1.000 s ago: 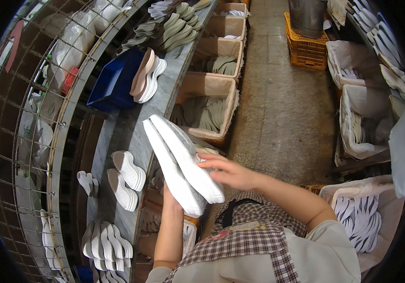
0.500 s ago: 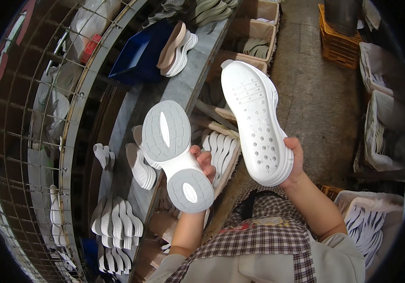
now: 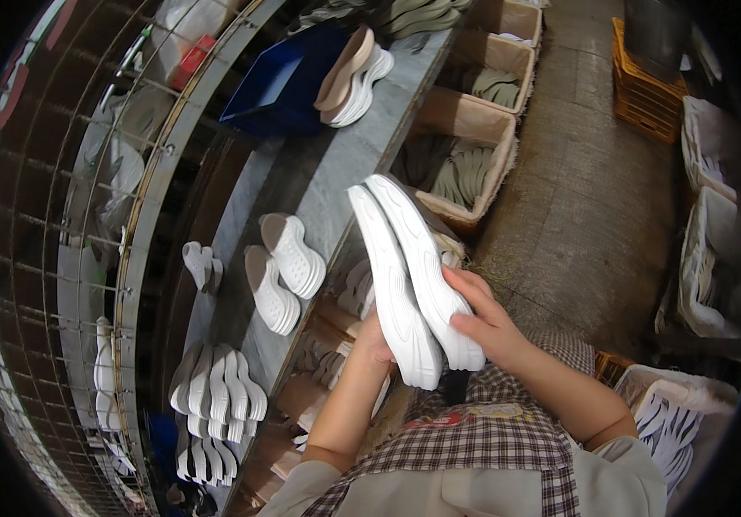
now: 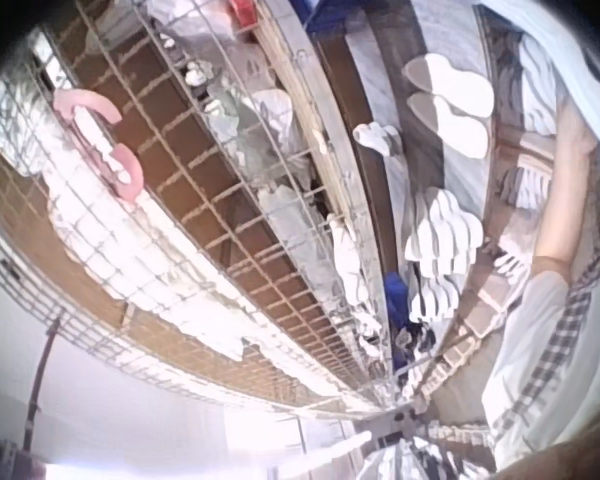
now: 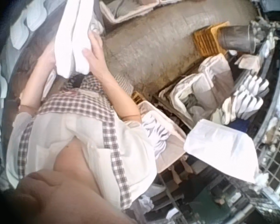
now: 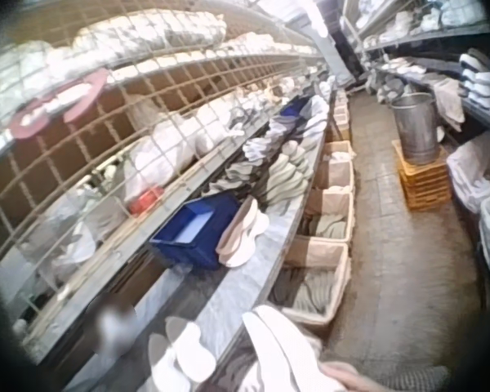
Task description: The person repeatedly picks up stacks of white and beige slippers from a large sack and from a metal shelf, turns them over to inspect the soles, and places them into plastic bins. The person handles the slippers by hand without using tools.
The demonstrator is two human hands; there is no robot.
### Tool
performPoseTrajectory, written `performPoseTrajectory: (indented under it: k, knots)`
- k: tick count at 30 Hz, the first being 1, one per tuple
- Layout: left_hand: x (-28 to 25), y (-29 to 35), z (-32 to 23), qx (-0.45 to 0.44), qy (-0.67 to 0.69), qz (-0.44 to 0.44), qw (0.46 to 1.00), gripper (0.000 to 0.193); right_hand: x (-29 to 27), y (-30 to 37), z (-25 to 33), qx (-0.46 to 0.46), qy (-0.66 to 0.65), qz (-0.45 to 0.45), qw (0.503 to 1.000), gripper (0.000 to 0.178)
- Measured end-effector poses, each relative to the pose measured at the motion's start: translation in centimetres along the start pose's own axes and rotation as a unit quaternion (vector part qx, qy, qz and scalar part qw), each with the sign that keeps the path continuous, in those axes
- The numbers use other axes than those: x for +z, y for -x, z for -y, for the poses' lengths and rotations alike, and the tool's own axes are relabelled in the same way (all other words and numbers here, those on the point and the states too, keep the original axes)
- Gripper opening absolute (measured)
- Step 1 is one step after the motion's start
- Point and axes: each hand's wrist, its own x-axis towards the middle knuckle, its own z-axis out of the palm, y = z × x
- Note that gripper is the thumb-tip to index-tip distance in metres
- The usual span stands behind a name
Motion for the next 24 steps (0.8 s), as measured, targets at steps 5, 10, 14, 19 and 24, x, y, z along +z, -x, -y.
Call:
performPoseTrajectory:
  k: [5, 10, 14, 19, 24]
  knots:
    - [-2.4, 0.6, -2.7, -0.018, 0.023, -0.081, 0.996, 0.039, 1.1, -1.3, -0.4, -0.008, 0.178, 0.101, 0.979, 0.072]
    - [-6.5, 2.6, -12.9, 0.173, -0.049, -0.093, 0.979, 0.042, 0.9, -0.5, -1.2, 0.016, 0.074, 0.058, 0.995, 0.055]
    - [-13.7, 2.2, -22.5, 0.057, -0.130, -0.223, 0.965, 0.032, 0.3, 0.1, -3.0, 0.150, 0.039, -0.026, 0.988, 0.040]
    - [-21.0, -2.5, -24.8, -0.059, -0.206, -0.228, 0.950, 0.031, 0.9, 1.6, -4.3, 0.133, 0.059, -0.013, 0.989, 0.035]
    - [-22.4, -3.9, -24.8, -0.047, -0.154, -0.265, 0.951, 0.036, 1.8, 1.8, -5.5, 0.185, 0.006, -0.054, 0.981, 0.030]
